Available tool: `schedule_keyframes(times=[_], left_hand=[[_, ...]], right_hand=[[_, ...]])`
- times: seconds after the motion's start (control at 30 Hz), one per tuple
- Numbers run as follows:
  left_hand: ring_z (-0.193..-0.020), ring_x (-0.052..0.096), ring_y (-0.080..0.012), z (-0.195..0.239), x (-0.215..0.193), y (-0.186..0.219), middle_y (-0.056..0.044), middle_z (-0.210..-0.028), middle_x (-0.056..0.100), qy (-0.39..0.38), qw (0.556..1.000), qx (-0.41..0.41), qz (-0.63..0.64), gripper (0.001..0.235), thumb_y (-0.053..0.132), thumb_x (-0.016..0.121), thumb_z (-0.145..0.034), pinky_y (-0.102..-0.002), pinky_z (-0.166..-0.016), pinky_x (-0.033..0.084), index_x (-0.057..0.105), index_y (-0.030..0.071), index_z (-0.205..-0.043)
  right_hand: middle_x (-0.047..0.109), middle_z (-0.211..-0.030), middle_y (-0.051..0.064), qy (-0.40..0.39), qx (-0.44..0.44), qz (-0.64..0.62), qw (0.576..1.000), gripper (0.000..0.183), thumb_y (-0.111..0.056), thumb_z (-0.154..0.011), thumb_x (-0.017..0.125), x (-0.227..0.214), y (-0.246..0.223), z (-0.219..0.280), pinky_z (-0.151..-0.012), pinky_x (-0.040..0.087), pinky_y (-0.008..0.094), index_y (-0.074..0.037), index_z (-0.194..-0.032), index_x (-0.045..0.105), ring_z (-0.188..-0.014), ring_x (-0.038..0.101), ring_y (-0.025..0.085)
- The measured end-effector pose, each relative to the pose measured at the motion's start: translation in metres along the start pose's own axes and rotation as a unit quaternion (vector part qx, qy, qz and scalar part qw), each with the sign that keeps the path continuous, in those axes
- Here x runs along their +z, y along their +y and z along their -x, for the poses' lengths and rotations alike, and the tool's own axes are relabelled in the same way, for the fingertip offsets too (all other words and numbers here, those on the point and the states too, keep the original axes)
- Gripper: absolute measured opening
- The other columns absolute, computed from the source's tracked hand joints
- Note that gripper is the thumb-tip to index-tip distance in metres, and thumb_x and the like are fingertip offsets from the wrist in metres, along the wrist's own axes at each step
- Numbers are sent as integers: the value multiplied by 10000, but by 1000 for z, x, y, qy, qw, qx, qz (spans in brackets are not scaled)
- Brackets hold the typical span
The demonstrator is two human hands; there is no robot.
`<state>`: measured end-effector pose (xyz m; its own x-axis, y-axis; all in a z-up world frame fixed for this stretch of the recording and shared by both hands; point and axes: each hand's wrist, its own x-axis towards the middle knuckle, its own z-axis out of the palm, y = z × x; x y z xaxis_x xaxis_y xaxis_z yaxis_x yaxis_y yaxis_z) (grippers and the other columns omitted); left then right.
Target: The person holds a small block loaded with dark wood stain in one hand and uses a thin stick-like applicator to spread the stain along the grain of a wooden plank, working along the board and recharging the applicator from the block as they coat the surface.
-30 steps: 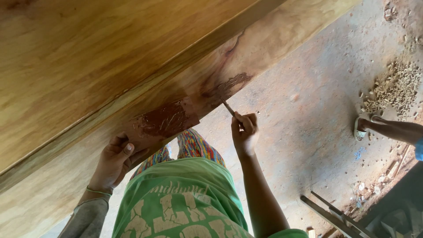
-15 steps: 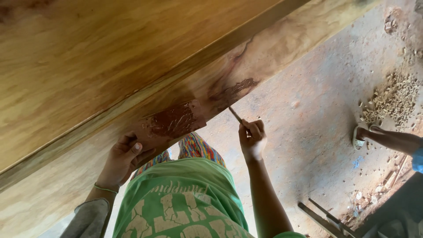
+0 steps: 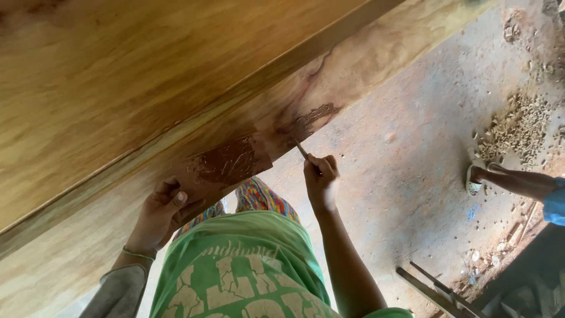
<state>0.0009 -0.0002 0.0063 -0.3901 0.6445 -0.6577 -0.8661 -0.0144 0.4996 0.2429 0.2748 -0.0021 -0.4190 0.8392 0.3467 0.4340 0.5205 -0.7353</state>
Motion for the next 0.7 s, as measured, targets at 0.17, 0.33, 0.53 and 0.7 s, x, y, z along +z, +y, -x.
schedule_keyframes(times=[0.17,0.33,0.53,0.7], left_hand=[[-1066,722,-408,-4,-6,-5,-140,-1114,703,-3,1000,0,-5,261,-22,566,-977,-658,-916,571,562,171,-1152],[-1075,716,-418,-7,-11,-8,-152,-1115,703,-12,1000,6,0,277,-31,556,-980,-663,-923,561,561,169,-1172],[-1027,733,-391,-4,-3,-6,-155,-1075,718,-11,1000,20,0,275,-30,570,-974,-622,-891,596,577,164,-1168],[-1009,737,-360,-5,-9,-11,-154,-1050,719,-13,1000,24,5,265,-25,578,-977,-575,-899,606,574,154,-1173]], right_hand=[[562,-747,119,18,-1,-8,1000,66,67,-881,722,0,7,-2,-459,496,296,11,-904,749,-547,593,197],[559,-756,69,26,-28,43,998,94,41,-879,723,8,6,3,-455,501,263,-39,-915,758,-539,616,188],[579,-764,92,-38,18,-21,999,49,39,-873,740,6,-2,4,-424,497,267,-5,-891,749,-575,632,170],[618,-847,148,-50,71,-65,994,141,-43,-957,710,-11,5,3,-493,547,268,31,-1073,737,-678,628,177]])
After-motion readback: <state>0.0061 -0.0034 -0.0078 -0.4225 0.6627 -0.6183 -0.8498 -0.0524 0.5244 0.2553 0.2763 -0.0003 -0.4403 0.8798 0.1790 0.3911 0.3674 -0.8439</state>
